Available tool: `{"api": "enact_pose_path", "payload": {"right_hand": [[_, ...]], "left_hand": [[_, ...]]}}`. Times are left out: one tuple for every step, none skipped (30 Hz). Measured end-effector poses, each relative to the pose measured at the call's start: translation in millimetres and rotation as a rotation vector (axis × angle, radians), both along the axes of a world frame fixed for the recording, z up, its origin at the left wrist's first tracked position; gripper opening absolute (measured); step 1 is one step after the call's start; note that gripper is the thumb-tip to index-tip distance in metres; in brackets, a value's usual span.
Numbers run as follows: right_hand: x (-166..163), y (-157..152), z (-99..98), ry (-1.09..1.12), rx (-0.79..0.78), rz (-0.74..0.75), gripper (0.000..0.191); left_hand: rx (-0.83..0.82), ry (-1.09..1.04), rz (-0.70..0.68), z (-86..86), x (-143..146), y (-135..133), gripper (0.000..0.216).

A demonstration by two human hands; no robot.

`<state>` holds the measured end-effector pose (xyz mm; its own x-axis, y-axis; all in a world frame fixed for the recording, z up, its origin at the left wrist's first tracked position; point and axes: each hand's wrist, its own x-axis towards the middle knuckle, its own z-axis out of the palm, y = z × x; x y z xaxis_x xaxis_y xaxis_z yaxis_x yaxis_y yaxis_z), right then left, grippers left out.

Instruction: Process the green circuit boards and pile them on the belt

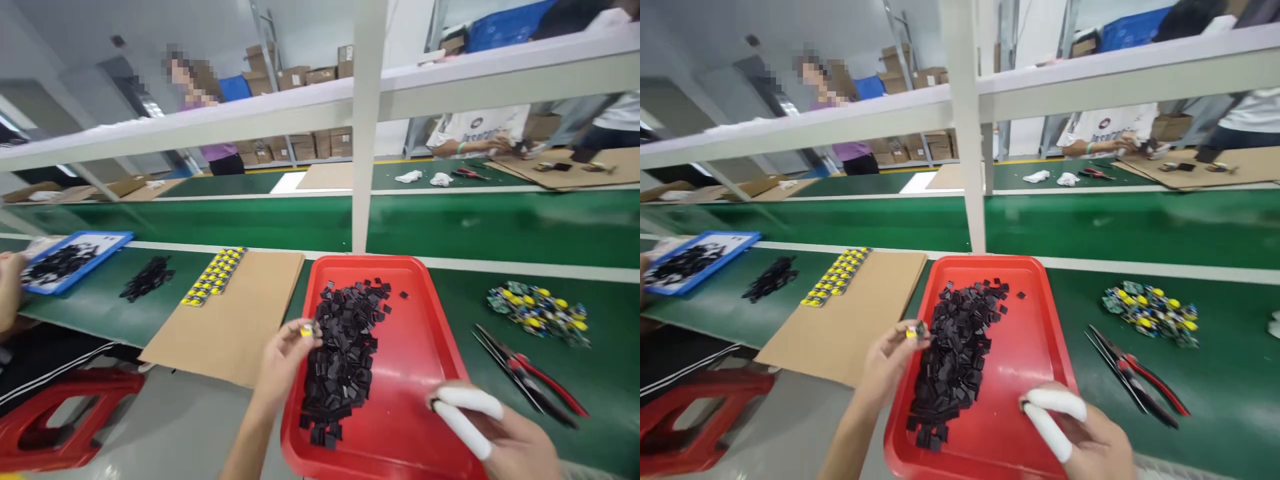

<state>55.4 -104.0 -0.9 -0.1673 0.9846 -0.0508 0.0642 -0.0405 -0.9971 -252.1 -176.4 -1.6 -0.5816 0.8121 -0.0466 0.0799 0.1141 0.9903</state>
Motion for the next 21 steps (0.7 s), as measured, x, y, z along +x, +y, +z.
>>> {"api": "enact_pose_path", "payload": {"right_hand": [[-6,-1,0.7,0.056,0.019,0.053,0.010],[-12,-2,0.7,0.111,0.031,0.110,0.008],[-18,-3,-0.1,0.160,0.026,0.162,0.007],[-22,-3,-1.5,0.193,0.002,0.191,0.007],[-25,-3,-3.4,0.219,-0.034,0.208,0.010],[-27,-2,-5.6,0.235,-0.077,0.212,0.012],[-28,-2,-7.8,0.247,-0.121,0.208,0.015],[-27,-2,-10.0,0.261,-0.160,0.207,0.017],[-25,-1,-12.2,0.276,-0.196,0.208,0.018],[-23,0,-14.2,0.294,-0.228,0.211,0.019],[-21,0,-16.2,0.312,-0.255,0.216,0.020],[-19,1,-18.1,0.332,-0.275,0.221,0.021],[-18,2,-20.0,0.351,-0.294,0.228,0.021],[-16,3,-21.8,0.367,-0.309,0.238,0.022],[-15,4,-23.4,0.380,-0.321,0.246,0.022],[-14,4,-24.7,0.386,-0.331,0.252,0.021],[-13,5,-25.7,0.388,-0.338,0.255,0.021],[-12,5,-26.1,0.386,-0.340,0.255,0.022],[-11,6,-26.1,0.382,-0.339,0.251,0.023],[-10,6,-25.5,0.376,-0.331,0.243,0.023],[-9,7,-24.4,0.366,-0.320,0.231,0.024]], "left_hand": [[-0.003,-0.034,-0.062,-1.9,27,-4,0.041],[0.007,-0.034,-0.122,-3.7,51,-7,0.035],[0.021,0.034,-0.191,-5.4,71,-10,0.030],[0.026,0.106,-0.246,-7.1,88,-13,0.029],[0.034,0.186,-0.287,-8.8,100,-14,0.031],[0.039,0.254,-0.312,-10.4,109,-15,0.034],[0.044,0.294,-0.320,-11.8,114,-14,0.037],[0.057,0.312,-0.319,-13.0,118,-13,0.040],[0.073,0.311,-0.317,-13.8,120,-12,0.041],[0.090,0.300,-0.312,-14.1,121,-10,0.041],[0.105,0.284,-0.310,-14.1,122,-9,0.041],[0.116,0.269,-0.308,-13.6,123,-7,0.041],[0.124,0.259,-0.306,-13.1,124,-6,0.040],[0.131,0.251,-0.303,-12.4,125,-5,0.038],[0.138,0.235,-0.303,-12.0,126,-4,0.037],[0.150,0.199,-0.306,-11.7,128,-4,0.036],[0.164,0.138,-0.312,-11.7,129,-4,0.037],[0.176,0.051,-0.314,-11.9,130,-4,0.038],[0.177,-0.058,-0.314,-12.0,129,-4,0.041],[0.164,-0.178,-0.309,-12.0,128,-5,0.042],[0.136,-0.293,-0.298,-11.8,127,-6,0.041]]}}
